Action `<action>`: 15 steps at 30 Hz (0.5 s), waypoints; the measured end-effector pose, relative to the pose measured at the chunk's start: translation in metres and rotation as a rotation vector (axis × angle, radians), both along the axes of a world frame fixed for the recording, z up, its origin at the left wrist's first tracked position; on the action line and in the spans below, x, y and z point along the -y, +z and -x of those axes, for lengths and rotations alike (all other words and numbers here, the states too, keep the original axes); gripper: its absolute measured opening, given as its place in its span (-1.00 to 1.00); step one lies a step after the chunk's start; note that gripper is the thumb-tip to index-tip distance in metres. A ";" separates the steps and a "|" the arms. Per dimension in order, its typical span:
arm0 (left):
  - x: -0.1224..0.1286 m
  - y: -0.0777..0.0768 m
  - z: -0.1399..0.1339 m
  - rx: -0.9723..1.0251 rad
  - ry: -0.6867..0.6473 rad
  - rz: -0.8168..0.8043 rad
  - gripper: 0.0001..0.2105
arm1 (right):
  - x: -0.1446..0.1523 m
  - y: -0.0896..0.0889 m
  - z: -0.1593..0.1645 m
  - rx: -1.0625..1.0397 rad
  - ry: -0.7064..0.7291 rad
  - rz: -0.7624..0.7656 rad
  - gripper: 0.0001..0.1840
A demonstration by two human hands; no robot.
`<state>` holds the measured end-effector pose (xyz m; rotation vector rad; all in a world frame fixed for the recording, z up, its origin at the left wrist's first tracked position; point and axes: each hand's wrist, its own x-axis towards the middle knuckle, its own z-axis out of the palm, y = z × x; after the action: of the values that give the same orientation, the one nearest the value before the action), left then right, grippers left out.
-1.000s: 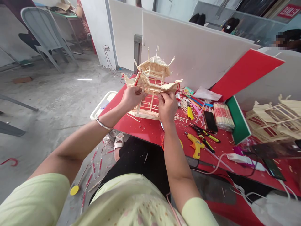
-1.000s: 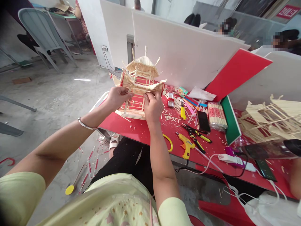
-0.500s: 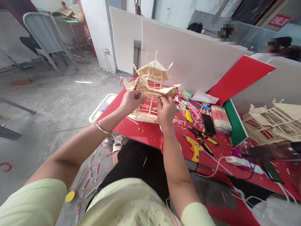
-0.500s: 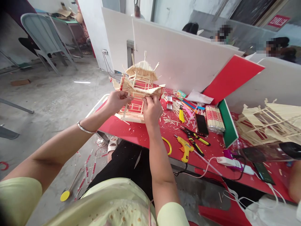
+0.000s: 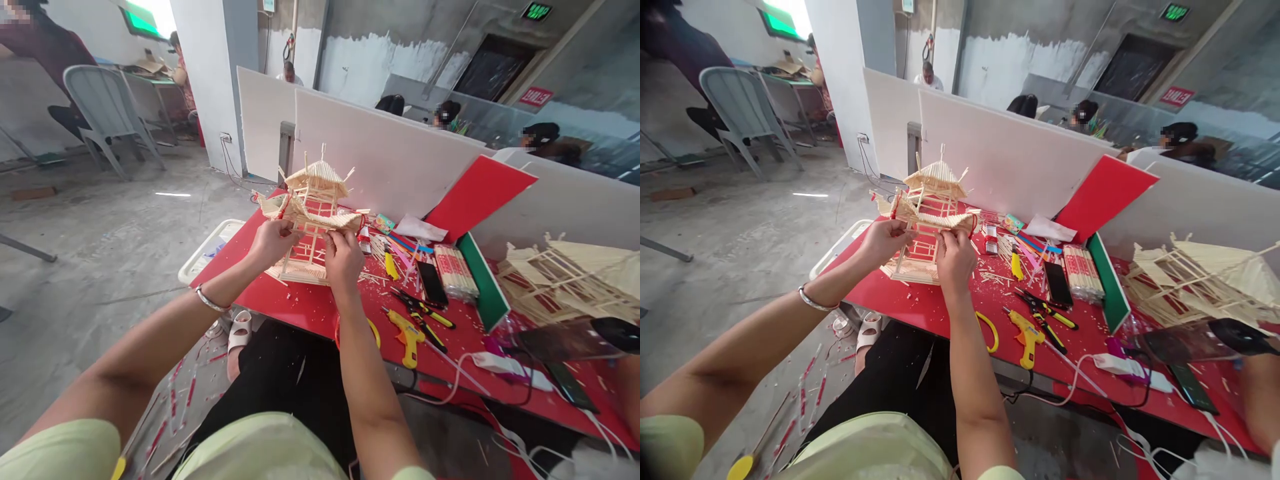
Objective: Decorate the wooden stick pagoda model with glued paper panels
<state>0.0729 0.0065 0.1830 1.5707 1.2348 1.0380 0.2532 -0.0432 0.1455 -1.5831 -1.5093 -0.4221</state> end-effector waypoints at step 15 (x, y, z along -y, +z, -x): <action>-0.005 -0.021 0.003 -0.024 -0.016 -0.118 -0.69 | 0.005 -0.004 0.001 -0.042 0.031 -0.022 -0.65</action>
<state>0.0699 0.0117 0.1624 1.6849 1.1933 1.1021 0.2521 -0.0478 0.1419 -1.5405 -1.4909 -0.3838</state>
